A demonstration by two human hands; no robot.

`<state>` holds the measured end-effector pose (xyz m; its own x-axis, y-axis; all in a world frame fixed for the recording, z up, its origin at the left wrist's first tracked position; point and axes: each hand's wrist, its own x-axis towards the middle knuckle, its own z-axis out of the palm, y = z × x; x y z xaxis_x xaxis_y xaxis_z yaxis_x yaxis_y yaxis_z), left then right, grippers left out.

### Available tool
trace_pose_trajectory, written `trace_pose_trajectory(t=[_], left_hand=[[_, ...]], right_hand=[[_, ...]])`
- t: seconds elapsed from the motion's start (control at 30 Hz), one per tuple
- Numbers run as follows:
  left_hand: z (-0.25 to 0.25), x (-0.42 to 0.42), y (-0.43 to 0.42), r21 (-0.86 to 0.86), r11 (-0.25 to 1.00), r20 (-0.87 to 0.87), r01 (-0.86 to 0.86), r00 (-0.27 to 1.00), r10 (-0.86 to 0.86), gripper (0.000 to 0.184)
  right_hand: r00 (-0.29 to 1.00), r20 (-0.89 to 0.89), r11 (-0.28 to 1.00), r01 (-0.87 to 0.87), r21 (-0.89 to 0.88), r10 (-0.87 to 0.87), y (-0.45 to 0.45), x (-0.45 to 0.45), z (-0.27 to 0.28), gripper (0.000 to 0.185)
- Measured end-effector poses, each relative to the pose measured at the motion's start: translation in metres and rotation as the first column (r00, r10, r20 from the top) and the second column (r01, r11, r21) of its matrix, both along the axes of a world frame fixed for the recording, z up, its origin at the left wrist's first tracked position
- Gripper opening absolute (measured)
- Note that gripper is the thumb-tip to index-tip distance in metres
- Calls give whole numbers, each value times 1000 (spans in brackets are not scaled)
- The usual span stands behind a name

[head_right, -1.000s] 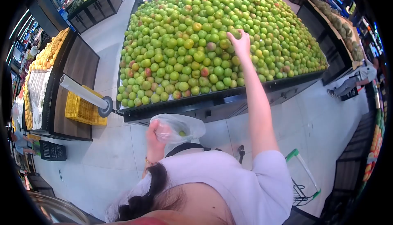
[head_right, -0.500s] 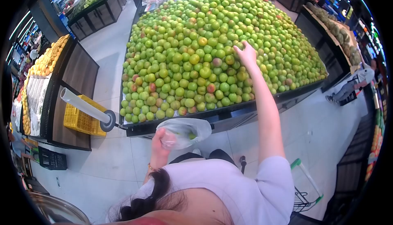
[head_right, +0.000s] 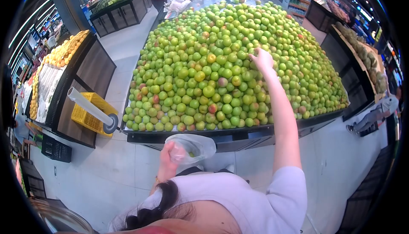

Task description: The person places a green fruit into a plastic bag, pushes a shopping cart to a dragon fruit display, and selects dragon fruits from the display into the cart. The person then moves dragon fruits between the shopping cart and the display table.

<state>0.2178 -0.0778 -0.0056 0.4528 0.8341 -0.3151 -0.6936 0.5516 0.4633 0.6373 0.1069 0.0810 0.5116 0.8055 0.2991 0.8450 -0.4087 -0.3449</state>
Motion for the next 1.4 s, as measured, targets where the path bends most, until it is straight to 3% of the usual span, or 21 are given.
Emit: trace_pose_trajectory(t=[0.07, 0.2, 0.23, 0.27, 0.37, 0.4, 0.57, 0.6, 0.67, 0.77, 0.87, 1.0, 1.13, 1.2, 1.27, 1.37, 1.4], left_hand=[[21, 20, -11, -62, 994, -158, -85, 985, 74, 20], [10, 40, -24, 48, 999, -66, 4, 998, -1, 16], [15, 45, -30, 49, 998, -71, 26, 997, -22, 23], [17, 51, -34, 50, 998, -75, 49, 996, -45, 33], [11, 70, -39, 119, 983, 9, 144, 989, -146, 37], [10, 78, -40, 130, 979, 46, 156, 986, -163, 35], [4, 110, -40, 198, 951, 174, 238, 946, -273, 29], [7, 117, -41, 178, 956, 151, 234, 953, -261, 27], [15, 128, -45, 140, 965, 104, 221, 966, -237, 24], [12, 137, -50, 106, 968, 126, 227, 963, -239, 22], [25, 147, -57, 24, 991, 3, 132, 991, -133, 20], [18, 142, -59, 65, 988, 51, 139, 989, -142, 18], [17, 130, -62, 131, 977, 129, 171, 974, -188, 18], [19, 122, -63, 151, 975, 120, 165, 976, -183, 19], [26, 119, -62, 138, 982, 46, 128, 990, -136, 18], [21, 106, -60, 185, 973, 107, 138, 981, -159, 19], [29, 102, -63, 171, 979, 26, 110, 993, -116, 18]], right_hand=[[995, -29, 996, -92, 21, 93, 6, 18, 0, 39], [993, -97, 923, -22, 385, 64, 15, 70, -28, 32], [990, -88, 893, -60, 446, 111, 9, 75, -37, 32], [988, 78, 896, -154, 417, 134, 10, 90, -60, 41], [926, 314, 973, -230, 31, 209, -9, 93, -91, 53], [919, 255, 944, -325, 62, 300, -14, 98, -88, 53], [939, 256, 964, -256, 72, 230, -42, 110, -77, 65], [955, 137, 965, -263, -14, 262, -46, 109, -73, 70], [955, 92, 959, -279, -36, 282, -56, 107, -65, 70], [922, 118, 919, -381, 99, 369, -61, 108, -69, 69], [912, 258, 932, -351, 91, 318, -72, 108, -84, 56], [954, 282, 967, -166, 195, 107, -86, 109, -91, 59], [979, 89, 968, -194, 161, 181, -85, 116, -86, 68], [994, 72, 948, -100, 303, 82, -83, 119, -81, 71], [992, 17, 965, -123, 231, 122, -87, 119, -75, 72], [995, 83, 992, -57, 110, 48, -90, 110, -76, 75], [998, 51, 962, -49, 268, 37, -99, 94, -65, 66]])
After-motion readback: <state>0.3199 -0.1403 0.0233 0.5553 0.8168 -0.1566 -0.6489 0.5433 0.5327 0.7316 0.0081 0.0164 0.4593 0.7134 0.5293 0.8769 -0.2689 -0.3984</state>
